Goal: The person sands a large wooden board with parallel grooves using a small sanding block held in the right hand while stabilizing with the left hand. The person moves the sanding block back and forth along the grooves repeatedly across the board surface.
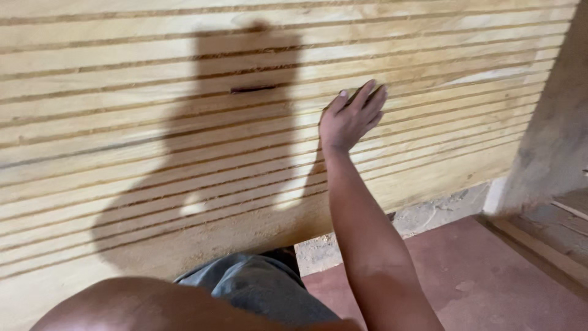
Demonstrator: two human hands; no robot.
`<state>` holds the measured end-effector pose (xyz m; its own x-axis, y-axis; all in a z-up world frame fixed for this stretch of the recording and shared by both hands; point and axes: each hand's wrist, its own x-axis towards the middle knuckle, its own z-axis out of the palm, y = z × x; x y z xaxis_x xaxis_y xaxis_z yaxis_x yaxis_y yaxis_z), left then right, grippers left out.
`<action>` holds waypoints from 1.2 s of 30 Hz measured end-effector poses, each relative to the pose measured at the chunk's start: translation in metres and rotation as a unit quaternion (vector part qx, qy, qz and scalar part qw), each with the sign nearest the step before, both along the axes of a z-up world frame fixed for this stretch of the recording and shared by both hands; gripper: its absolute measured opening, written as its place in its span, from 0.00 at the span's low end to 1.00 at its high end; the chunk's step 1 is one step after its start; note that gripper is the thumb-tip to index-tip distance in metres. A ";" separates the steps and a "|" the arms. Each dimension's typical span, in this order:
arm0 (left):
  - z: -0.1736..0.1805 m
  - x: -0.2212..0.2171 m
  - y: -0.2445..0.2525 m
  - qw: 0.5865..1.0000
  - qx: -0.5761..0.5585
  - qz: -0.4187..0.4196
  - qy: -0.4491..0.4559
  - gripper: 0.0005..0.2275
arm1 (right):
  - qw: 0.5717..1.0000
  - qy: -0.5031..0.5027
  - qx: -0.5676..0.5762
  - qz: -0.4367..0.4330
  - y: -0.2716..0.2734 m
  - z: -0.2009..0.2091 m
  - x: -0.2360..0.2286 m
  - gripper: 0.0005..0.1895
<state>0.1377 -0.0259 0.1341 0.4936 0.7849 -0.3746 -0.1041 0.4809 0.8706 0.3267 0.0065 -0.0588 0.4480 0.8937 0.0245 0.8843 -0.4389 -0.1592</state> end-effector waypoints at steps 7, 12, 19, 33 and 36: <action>0.010 -0.006 0.002 0.999 0.028 -0.001 0.045 0.09 | 1.000 0.003 -0.010 -0.006 0.001 0.004 -0.003 0.34; 0.048 -0.053 0.024 0.989 0.070 0.037 0.128 0.11 | 1.000 -0.006 0.000 0.010 -0.004 0.001 0.001 0.33; 0.024 -0.113 0.070 0.880 0.274 0.025 0.388 0.14 | 0.999 0.015 -0.037 -0.014 -0.009 0.001 -0.002 0.34; -0.142 -0.065 0.076 0.745 0.493 -0.087 0.441 0.08 | 0.997 0.044 -0.055 -0.026 0.000 0.002 -0.001 0.35; -0.155 -0.058 0.074 0.748 0.497 -0.086 0.431 0.06 | 0.998 0.031 -0.046 -0.020 -0.006 0.003 0.003 0.35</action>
